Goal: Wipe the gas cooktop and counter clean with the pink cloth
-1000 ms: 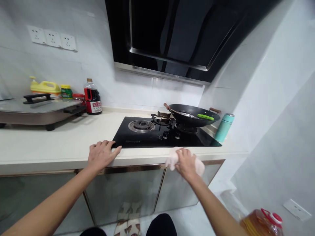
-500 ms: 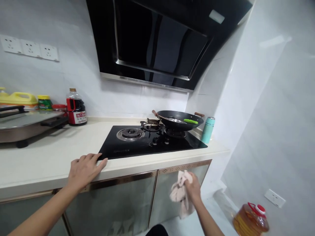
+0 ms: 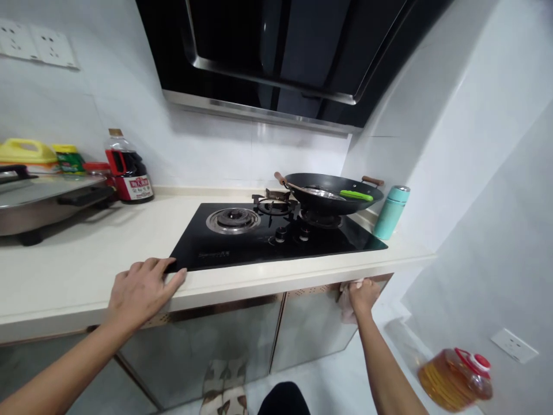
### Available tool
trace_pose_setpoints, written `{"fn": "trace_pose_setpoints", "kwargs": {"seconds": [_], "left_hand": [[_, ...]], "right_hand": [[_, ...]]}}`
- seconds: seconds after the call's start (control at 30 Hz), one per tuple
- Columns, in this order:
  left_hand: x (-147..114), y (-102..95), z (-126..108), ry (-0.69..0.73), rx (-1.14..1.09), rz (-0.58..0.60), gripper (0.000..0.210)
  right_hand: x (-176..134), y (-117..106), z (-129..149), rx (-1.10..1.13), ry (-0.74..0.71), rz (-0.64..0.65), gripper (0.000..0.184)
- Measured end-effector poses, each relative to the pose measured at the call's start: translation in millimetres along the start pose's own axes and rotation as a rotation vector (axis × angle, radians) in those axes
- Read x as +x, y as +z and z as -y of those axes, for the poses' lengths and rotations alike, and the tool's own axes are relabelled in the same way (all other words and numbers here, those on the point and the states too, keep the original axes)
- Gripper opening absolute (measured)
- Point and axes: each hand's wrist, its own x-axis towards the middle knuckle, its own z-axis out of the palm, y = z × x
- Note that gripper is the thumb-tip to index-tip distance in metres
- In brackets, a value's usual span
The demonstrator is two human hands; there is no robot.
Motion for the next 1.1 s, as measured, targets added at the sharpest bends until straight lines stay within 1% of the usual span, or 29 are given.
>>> {"fn": "trace_pose_setpoints", "kwargs": {"seconds": [0.07,0.13,0.27,0.37,0.47,0.57,0.63,0.7,0.77,0.83,0.9,0.93,1.0,1.1], "left_hand": [[-0.5,-0.5,-2.8,-0.009,0.036,-0.009,0.064],[-1.5,0.2,-4.9,-0.019,0.041,-0.021,0.064],[-4.5,3.3,-7.4,-0.013,0.056,-0.063,0.064],[-6.6,6.1,-8.1,-0.024,0.054,-0.095,0.061],[-9.0,9.5,-7.3,-0.027,0.039,-0.132,0.057],[-12.1,13.1,-6.0,-0.008,0.005,-0.176,0.054],[-13.7,15.3,-5.5,0.000,-0.018,-0.212,0.052],[-14.8,17.1,-5.3,0.004,-0.027,-0.243,0.050],[-15.2,18.5,-5.1,0.007,-0.022,-0.268,0.049],[-15.5,19.2,-4.8,0.009,-0.012,-0.278,0.048],[-15.9,19.3,-4.4,0.009,-0.005,-0.283,0.047],[-16.3,19.1,-4.2,0.011,-0.003,-0.282,0.047],[-17.0,18.3,-3.4,0.020,-0.001,-0.276,0.046],[-17.6,16.9,-1.7,0.022,0.000,-0.250,0.046]], "right_hand": [[-34.7,8.9,18.3,0.025,-0.042,0.014,0.029],[-74.0,16.6,42.7,0.061,-0.086,0.033,0.033],[-158.9,27.7,101.0,0.154,-0.202,0.077,0.041],[-225.1,33.1,142.6,0.225,-0.321,0.135,0.043],[-285.4,38.5,178.6,0.216,-0.541,0.246,0.051],[-326.9,43.0,209.8,0.252,-0.825,0.339,0.066],[-339.3,44.5,226.1,0.340,-0.989,0.343,0.067],[-340.2,45.2,236.5,0.465,-1.135,0.314,0.058],[-332.8,46.1,240.5,0.547,-1.260,0.294,0.045],[-321.3,47.1,238.9,0.519,-1.379,0.296,0.035],[-308.9,48.0,232.9,0.407,-1.482,0.313,0.032],[-302.7,48.1,228.3,0.347,-1.510,0.315,0.033],[-289.7,46.9,214.6,0.260,-1.507,0.293,0.037],[-261.7,41.2,178.3,0.184,-1.417,0.243,0.040]]}}
